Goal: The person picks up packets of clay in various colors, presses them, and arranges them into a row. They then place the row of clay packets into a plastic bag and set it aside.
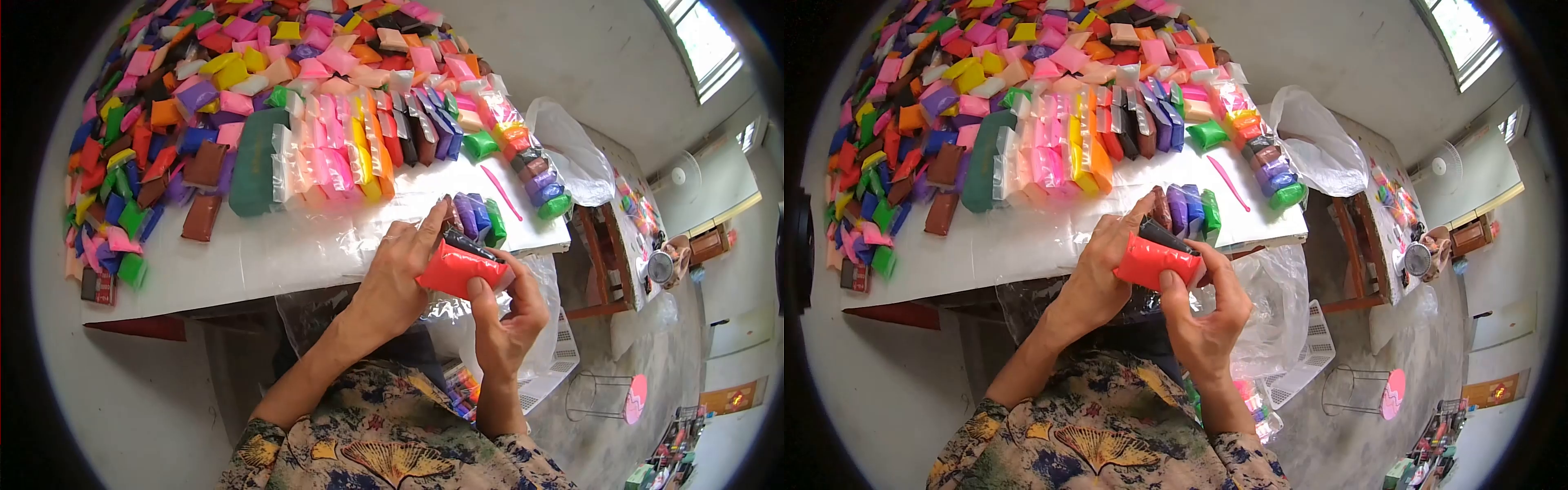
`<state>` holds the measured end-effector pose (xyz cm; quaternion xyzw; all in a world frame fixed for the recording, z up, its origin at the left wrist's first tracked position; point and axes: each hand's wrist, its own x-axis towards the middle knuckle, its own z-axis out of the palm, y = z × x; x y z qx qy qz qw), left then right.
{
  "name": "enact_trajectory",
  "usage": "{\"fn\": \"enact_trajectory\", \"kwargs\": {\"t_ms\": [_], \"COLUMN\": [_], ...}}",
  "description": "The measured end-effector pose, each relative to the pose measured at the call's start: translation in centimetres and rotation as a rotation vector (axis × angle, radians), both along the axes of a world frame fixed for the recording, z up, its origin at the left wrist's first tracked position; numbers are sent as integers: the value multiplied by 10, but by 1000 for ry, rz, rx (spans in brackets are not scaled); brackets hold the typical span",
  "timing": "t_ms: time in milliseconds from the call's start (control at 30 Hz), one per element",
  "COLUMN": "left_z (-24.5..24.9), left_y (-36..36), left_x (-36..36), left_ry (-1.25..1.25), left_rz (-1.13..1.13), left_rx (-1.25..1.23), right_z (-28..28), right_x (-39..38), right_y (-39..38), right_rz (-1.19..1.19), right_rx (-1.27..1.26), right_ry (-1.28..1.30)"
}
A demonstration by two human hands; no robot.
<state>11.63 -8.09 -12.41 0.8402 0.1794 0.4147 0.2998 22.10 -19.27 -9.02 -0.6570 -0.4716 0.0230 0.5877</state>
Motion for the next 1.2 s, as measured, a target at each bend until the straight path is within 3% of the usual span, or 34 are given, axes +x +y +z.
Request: {"fn": "enact_trajectory", "kwargs": {"t_ms": [133,233,333,533,833,967,1067,1133,1200], "left_z": [1,8,1,2,-5,-12,-12,-8,-8], "left_y": [3,1,0,-3,-12,-14,-11,-12,-13], "left_x": [-4,-9,-8,-9,1,5,2,2,0], "left_ry": [-26,32,-2,-4,1,-144,-101,-126,-146], "left_rz": [-30,-38,17,93,372,391,361,336,288], "left_rx": [-69,-161,-92,-82,89,-150,-40,-106,-180], "right_z": [-7,-14,-20,-28,-27,-40,-46,-44,-36], "right_x": [5,6,6,1,-2,-7,-10,-12,-17], "right_y": [5,7,12,18,19,35,46,50,47], "right_rz": [-7,-82,-161,-190,-202,-222,-255,-269,-191], "right_rx": [-45,-40,50,39,-29,26,48,61,39], "right_ry": [-20,-193,-443,-619,-559,-433,-411,-403,-202]}}
